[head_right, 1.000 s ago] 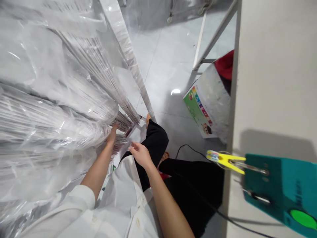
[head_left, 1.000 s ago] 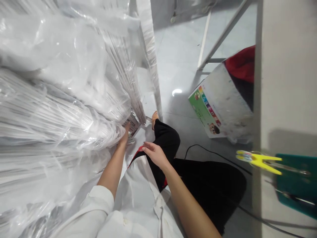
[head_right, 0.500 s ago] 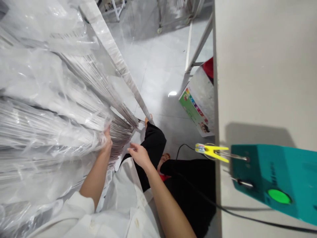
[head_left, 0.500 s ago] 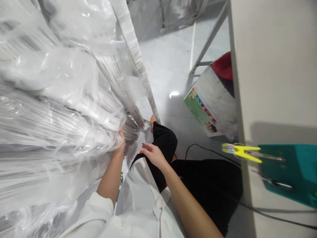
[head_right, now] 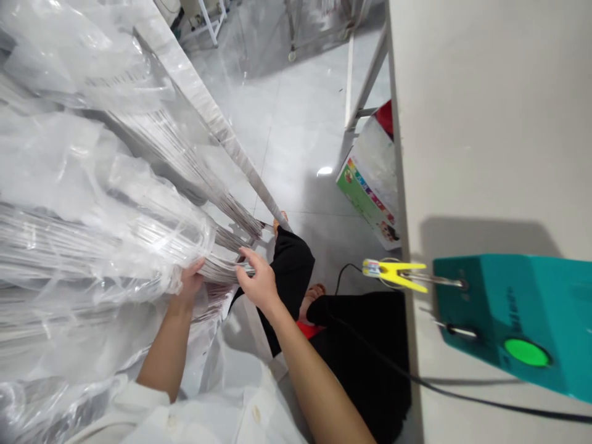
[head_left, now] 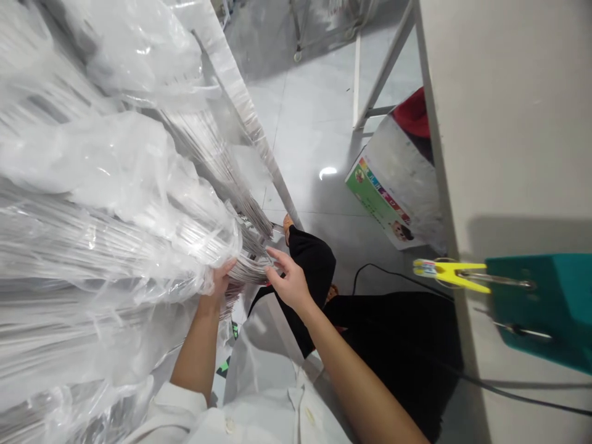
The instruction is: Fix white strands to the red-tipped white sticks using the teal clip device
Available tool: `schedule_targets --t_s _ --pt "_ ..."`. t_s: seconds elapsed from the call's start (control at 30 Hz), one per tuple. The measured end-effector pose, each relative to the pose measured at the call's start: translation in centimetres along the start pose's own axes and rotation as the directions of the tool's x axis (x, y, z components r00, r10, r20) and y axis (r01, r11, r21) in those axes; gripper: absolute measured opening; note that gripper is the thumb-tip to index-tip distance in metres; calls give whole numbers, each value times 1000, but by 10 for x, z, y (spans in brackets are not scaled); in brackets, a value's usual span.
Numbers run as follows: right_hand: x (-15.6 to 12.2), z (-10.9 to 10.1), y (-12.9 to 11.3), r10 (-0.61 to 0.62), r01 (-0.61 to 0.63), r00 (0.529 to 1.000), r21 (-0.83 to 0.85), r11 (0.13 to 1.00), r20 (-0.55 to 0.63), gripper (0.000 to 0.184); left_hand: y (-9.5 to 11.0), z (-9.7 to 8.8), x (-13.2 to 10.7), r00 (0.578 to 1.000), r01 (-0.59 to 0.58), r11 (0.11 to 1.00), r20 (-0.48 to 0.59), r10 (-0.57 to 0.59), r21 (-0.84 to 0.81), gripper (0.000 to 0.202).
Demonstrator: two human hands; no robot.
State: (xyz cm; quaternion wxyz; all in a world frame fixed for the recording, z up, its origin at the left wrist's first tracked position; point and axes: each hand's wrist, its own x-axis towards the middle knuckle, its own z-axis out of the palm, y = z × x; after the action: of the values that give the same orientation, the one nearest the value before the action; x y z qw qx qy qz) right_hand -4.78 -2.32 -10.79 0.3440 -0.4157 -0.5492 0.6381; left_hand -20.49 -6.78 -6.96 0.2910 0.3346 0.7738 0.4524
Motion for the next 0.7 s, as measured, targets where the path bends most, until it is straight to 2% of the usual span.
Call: schedule_targets --t_s 0.13,0.23,0.3,0.37,0.53,0.7 --pt "3 10 -20 -112 111 980 12 994 163 57 -2 -14 -1 983 79 991 175 -59 -112 23" --pt "6 23 -20 -119 133 928 -16 991 353 78 -4 -17 -3 972 114 981 220 -78 -158 30" --pt "8 30 -13 -77 117 901 -69 991 427 84 -6 -17 -5 973 121 976 216 -80 -182 37" --pt "12 34 -2 -27 93 901 -131 987 434 75 -8 -15 -7 977 113 973 199 -72 -203 41" --pt "23 29 12 18 85 897 -214 973 441 28 -8 -10 -10 984 80 975 174 -43 -206 38" --pt "33 23 9 -9 135 900 -259 956 435 19 -3 -7 -7 986 65 985 165 -38 -159 28"
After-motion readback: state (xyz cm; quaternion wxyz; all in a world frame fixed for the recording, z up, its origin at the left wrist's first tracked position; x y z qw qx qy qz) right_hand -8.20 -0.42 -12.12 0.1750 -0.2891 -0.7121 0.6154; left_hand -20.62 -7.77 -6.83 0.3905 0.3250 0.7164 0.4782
